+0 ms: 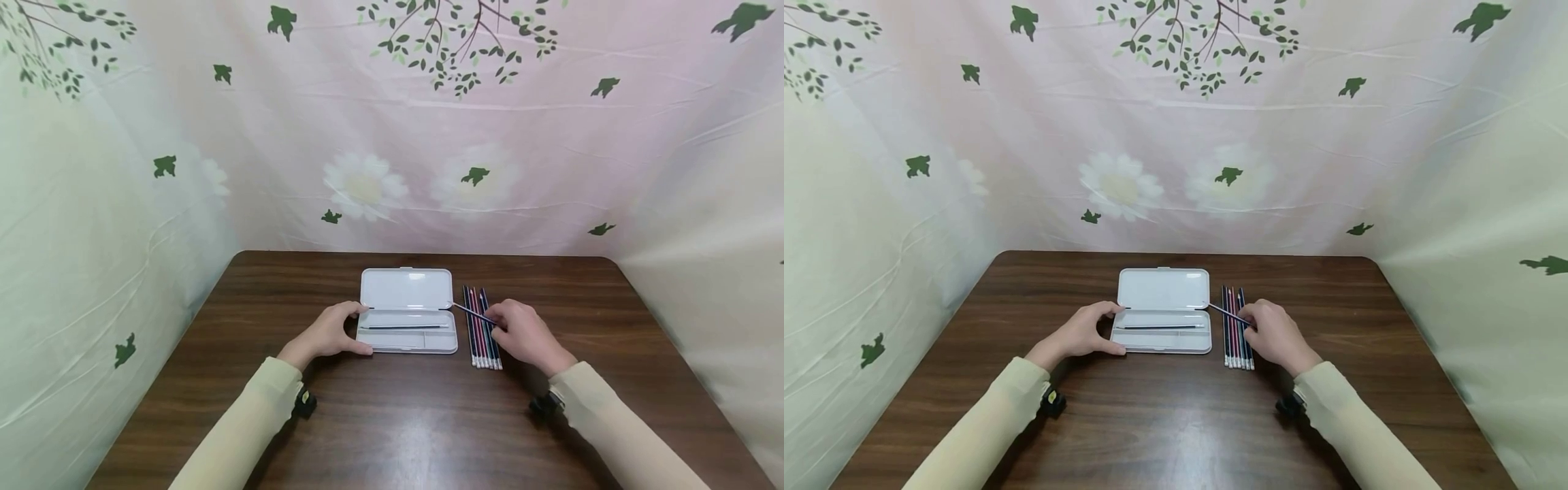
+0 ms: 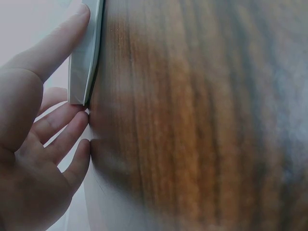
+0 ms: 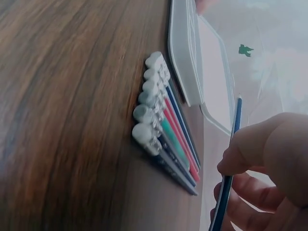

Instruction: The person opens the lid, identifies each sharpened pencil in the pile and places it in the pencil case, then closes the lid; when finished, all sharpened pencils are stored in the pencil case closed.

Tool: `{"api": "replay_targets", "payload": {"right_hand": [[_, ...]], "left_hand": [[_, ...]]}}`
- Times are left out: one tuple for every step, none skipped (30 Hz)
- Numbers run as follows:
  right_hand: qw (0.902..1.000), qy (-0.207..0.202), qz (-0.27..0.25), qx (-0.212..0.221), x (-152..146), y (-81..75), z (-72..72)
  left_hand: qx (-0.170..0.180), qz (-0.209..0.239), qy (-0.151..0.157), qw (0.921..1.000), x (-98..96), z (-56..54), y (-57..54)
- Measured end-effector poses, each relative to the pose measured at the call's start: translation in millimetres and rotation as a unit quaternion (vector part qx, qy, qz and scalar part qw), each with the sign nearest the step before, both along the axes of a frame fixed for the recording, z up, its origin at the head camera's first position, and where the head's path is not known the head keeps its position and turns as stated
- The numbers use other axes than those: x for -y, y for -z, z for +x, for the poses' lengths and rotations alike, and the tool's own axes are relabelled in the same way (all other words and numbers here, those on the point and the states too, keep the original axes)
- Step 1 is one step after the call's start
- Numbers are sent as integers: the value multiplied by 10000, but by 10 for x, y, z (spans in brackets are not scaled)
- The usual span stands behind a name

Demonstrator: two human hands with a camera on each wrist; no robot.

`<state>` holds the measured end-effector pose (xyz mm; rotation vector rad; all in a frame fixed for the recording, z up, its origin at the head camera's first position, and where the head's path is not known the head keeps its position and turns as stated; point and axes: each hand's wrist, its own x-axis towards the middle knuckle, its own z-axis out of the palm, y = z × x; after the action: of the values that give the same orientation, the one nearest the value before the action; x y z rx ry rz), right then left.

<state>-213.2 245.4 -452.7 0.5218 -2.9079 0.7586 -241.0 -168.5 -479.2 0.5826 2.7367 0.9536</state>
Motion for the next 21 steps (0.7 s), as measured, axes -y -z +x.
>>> {"api": "replay_targets", "payload": {"right_hand": [[10000, -50, 5, -19, 18, -1, -3], [9999, -99, 3, -49, 37, -1, -7], [9999, -150, 3, -76, 55, 0, -11], [9998, -195, -11, -104, 75, 1, -13], [9996, -254, -24, -156, 91, 4, -19], [9994, -288, -33, -202, 111, 11, -20], [9992, -323, -48, -234, 131, 15, -20], [9990, -350, -66, -257, 152, 19, -20], [9988, -388, -80, -305, 171, 27, -21], [9984, -435, -103, -355, 191, 34, -24], [9979, -491, -100, -416, 212, 43, -29], [9975, -535, -101, -456, 237, 49, -30], [9969, -596, -88, -513, 262, 54, -37], [9962, -658, -73, -572, 287, 64, -48], [9953, -721, -54, -644, 314, 72, -58], [9947, -766, -28, -681, 344, 77, -68], [9942, -808, 5, -715, 375, 80, -79], [9937, -846, 18, -728, 408, 80, -88], [9933, -878, 48, -744, 442, 84, -99], [9931, -908, 63, -745, 478, 86, -108], [9927, -937, 80, -750, 516, 85, -115]], "left_hand": [[4, 0, 0, 10000, 2, 0, 3], [3, -2, -4, 10000, 3, 2, 5], [3, 1, -6, 10000, 5, 4, 6], [2, 7, -4, 10000, 6, 4, 7], [-1, 19, 0, 10000, 7, 5, 8], [0, 25, 4, 10000, 7, 6, 7], [-5, 27, 7, 10000, 8, 5, 8], [-3, 24, 6, 10000, 8, 4, 8], [-2, 31, 13, 10000, 7, 2, 8], [0, 32, 13, 10000, 7, -1, 9], [3, 29, 18, 10000, 7, -4, 9], [6, 25, 17, 10000, 7, -7, 11], [2, 21, 17, 10000, 7, -10, 13], [8, 24, 18, 10000, 8, -12, 15], [9, 30, 19, 10000, 8, -14, 17], [13, 26, 13, 10000, 9, -15, 19], [14, 24, 13, 10000, 11, -16, 23], [13, 29, 9, 10000, 12, -17, 25], [11, 28, 7, 10000, 13, -17, 27], [9, 27, 8, 10000, 14, -18, 30], [5, 24, 8, 10000, 13, -17, 32]]}}
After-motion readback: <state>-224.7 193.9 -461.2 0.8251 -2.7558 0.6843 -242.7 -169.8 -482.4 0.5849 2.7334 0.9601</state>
